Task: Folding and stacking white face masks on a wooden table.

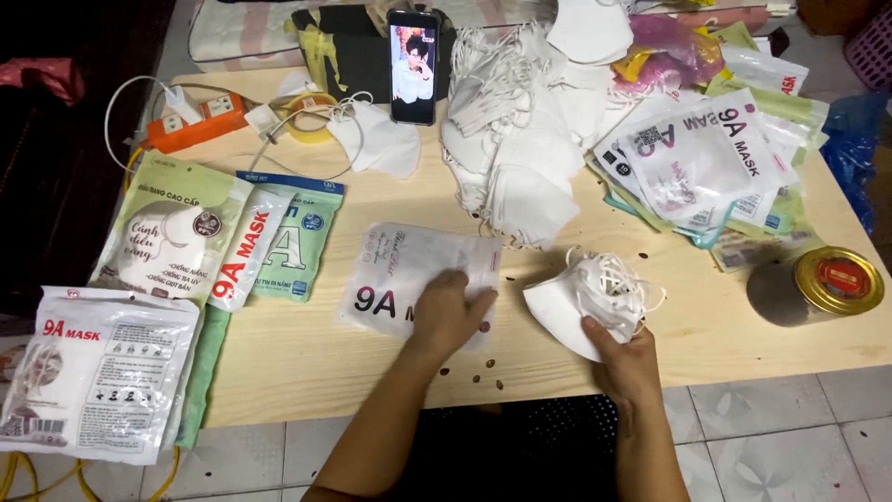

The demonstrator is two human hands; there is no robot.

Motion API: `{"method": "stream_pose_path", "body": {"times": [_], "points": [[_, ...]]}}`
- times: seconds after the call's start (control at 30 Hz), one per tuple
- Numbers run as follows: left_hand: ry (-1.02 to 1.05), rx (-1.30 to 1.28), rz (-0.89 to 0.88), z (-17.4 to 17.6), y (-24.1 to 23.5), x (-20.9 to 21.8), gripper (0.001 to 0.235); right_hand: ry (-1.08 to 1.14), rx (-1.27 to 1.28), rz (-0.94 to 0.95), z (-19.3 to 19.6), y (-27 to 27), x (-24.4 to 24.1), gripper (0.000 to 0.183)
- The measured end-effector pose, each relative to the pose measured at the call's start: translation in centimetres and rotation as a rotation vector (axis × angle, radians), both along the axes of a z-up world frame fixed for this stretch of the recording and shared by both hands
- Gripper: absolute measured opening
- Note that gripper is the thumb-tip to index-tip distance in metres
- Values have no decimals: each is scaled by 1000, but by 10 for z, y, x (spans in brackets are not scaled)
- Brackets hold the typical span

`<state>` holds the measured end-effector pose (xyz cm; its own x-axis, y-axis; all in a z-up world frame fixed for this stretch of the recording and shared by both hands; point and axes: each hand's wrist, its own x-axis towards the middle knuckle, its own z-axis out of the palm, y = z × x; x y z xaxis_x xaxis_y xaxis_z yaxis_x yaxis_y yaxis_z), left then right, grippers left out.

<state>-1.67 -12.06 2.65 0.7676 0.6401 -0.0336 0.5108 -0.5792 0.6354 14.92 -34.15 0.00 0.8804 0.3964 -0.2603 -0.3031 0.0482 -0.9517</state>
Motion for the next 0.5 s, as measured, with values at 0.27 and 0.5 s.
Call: {"method": "stream_pose_path", "body": {"times": [0.27, 0.5], "points": [[166, 182, -81, 26, -11, 11, 53, -35, -17, -11, -9, 2, 6, 36], [214, 302, -67, -3, -14, 27, 45, -31, -29, -15, 0, -1, 0, 37]]}}
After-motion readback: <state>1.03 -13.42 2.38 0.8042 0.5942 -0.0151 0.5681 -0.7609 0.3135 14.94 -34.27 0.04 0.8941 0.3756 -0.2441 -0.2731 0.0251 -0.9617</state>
